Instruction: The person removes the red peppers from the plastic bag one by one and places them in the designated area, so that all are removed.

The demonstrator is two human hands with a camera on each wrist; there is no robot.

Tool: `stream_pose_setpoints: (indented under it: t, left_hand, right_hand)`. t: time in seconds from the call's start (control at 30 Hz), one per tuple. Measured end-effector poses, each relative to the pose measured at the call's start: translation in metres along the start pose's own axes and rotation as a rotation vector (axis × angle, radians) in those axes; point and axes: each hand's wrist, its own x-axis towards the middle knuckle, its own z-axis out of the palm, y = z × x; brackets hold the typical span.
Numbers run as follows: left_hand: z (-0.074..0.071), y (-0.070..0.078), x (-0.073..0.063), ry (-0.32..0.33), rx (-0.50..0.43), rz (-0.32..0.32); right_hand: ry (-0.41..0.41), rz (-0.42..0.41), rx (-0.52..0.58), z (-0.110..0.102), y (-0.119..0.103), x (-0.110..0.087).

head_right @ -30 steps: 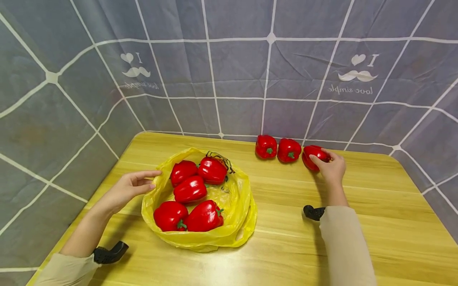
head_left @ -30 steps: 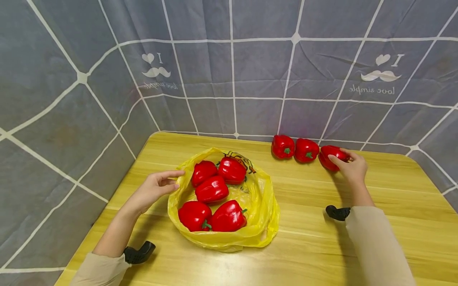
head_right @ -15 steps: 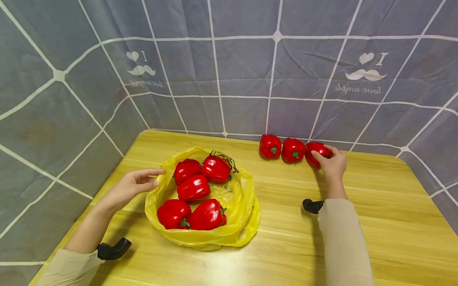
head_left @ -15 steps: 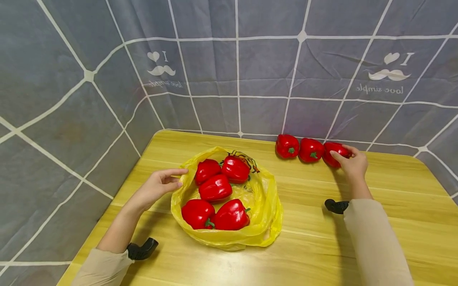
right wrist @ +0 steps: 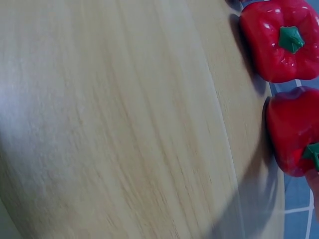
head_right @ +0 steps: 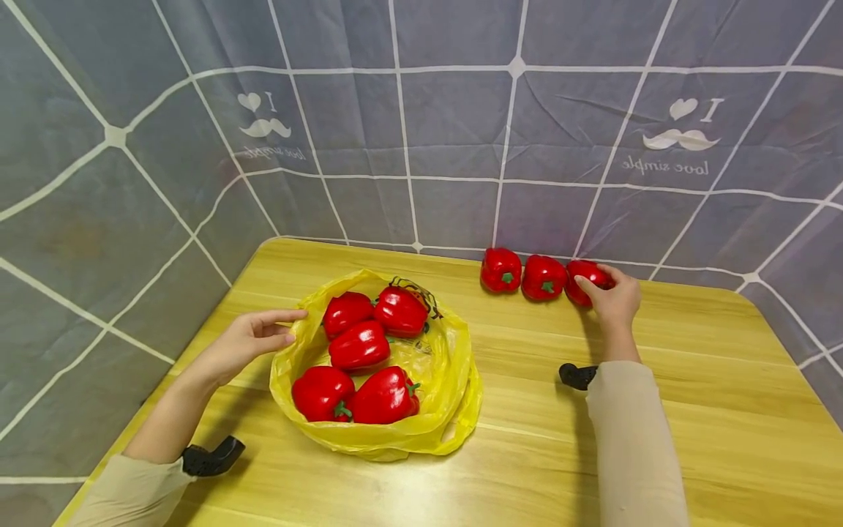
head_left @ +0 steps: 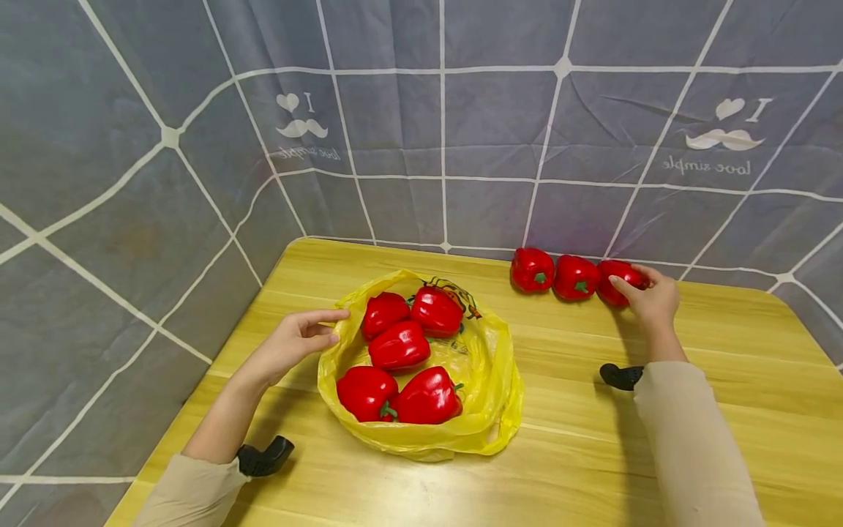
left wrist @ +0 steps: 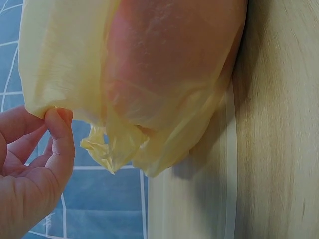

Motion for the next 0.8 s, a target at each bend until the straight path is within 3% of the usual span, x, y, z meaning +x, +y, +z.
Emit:
stream_pose_setpoints:
  t: [0.27,0.57,0.8]
  left_hand:
    - [0.000,0.003,0.000,-0.001,-0.003,0.003]
    - [-0.001,0.004,0.000,-0.003,0.023,-0.010]
    - [-0.001,0.005,0.000,-0.005,0.012,-0.018]
  right_hand:
    - [-0.039,-0.052,-0.006,-0.010,0.003,-0.003]
    - [-0.094,-0.225,-0.012,-0.031,-0.001,-0.004]
    - [-0.183,-0.290,-0.043,-0.050,-0.015,-0.007]
